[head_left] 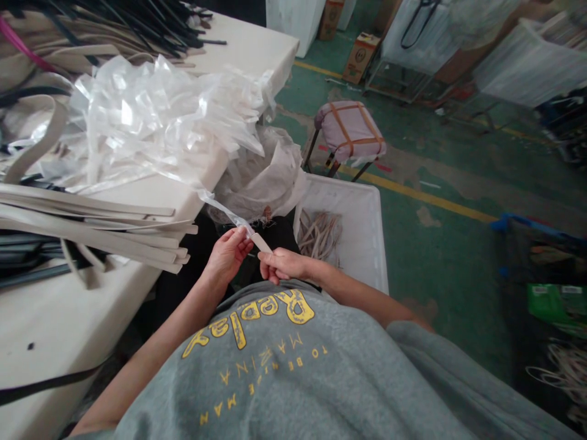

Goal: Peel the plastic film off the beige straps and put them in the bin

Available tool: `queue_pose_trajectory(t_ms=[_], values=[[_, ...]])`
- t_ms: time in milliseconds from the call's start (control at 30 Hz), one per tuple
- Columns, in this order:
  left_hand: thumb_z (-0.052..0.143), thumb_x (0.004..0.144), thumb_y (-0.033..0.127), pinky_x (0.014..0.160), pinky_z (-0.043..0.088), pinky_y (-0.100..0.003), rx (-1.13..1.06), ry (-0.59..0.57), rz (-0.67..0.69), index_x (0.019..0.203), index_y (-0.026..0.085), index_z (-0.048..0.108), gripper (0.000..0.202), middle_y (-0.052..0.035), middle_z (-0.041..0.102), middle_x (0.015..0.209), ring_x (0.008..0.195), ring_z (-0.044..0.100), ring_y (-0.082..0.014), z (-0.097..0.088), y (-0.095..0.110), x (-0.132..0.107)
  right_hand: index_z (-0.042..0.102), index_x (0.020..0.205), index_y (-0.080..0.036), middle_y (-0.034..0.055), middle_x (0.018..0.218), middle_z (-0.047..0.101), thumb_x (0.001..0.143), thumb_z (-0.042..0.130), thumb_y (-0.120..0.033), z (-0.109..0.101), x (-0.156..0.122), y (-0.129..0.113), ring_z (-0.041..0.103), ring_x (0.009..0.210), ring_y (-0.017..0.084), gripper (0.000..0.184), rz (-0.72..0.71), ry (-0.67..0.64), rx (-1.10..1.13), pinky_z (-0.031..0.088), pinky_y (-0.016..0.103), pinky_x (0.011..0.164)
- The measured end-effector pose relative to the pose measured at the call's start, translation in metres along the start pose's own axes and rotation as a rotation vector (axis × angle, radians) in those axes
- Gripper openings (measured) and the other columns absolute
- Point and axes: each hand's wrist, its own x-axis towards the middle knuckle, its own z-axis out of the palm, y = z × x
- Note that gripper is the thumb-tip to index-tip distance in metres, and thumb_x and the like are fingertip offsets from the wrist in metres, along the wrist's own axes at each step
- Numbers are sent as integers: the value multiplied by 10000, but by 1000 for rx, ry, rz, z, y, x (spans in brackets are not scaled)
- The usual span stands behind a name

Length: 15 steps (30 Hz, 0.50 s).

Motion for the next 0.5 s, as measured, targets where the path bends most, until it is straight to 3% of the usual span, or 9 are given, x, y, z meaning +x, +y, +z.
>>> queue_pose_trajectory(t_ms=[500], values=[[930,565,327,634,510,-199,96,-47,-33,787,133,680,387,6,673,711,630,631,-96,0,-10,-4,598,696,-116,-8,458,558,1060,269,-507,-4,7,10,289,294,31,628,73,-52,166,190,163,333]])
